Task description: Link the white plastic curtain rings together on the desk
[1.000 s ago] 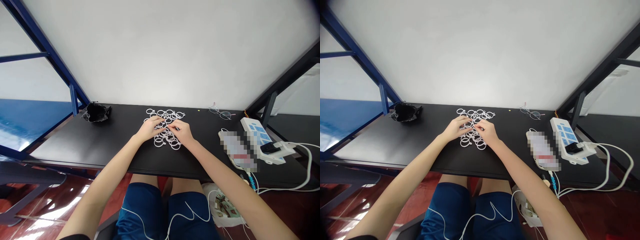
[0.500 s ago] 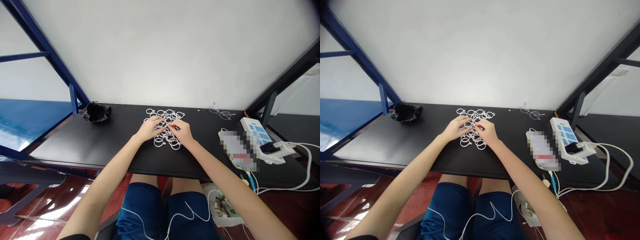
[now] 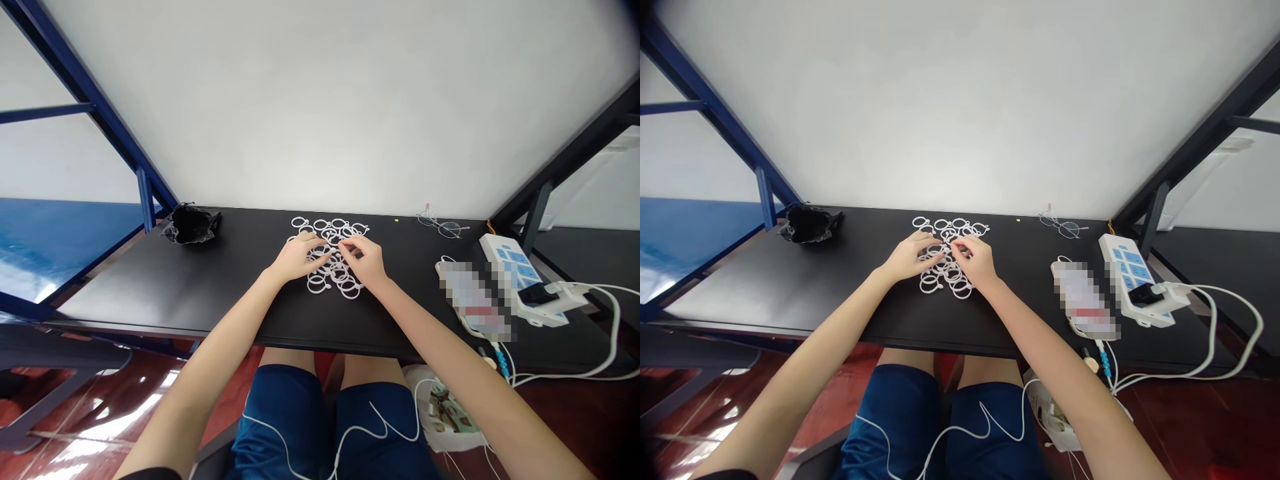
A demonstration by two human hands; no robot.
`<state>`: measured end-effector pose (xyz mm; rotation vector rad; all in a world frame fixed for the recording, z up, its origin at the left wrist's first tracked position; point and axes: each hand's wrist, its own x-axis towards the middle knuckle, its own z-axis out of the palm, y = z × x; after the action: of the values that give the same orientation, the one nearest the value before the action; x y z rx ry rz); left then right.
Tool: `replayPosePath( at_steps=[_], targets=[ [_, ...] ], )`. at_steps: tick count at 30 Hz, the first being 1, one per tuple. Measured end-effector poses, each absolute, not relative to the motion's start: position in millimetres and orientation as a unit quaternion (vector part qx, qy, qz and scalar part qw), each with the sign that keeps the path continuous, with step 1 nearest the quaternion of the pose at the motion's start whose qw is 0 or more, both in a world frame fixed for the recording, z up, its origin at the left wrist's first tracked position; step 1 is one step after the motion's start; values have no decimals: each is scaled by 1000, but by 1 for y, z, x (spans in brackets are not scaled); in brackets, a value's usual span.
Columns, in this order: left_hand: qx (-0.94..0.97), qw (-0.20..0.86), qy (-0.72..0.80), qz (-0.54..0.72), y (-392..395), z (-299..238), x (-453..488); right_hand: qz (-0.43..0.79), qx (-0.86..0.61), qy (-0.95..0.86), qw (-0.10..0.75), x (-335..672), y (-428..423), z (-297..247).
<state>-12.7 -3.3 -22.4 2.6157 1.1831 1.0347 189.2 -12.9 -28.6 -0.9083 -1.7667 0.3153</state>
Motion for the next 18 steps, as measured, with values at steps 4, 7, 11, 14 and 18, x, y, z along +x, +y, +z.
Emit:
replayPosePath(
  at_steps=[4,7,11,14,18],
  targets=[
    [868,57,385,308,-3,-23,-12,133,-398,-728,542,191,-12,-29],
    [871,62,383,302,-2,-23,-11,135,-406,-723,542,190,-12,-31],
    [870,63,386,301,-3,-22,-10,138,-415,-721,537,190,-12,-32],
    [863,58,396,307,-3,-22,-11,138,-418,-721,535,191,-12,-31],
    [837,31,434,333,2,-22,-18,138,-413,-722,538,191,-13,-29]
  ],
)
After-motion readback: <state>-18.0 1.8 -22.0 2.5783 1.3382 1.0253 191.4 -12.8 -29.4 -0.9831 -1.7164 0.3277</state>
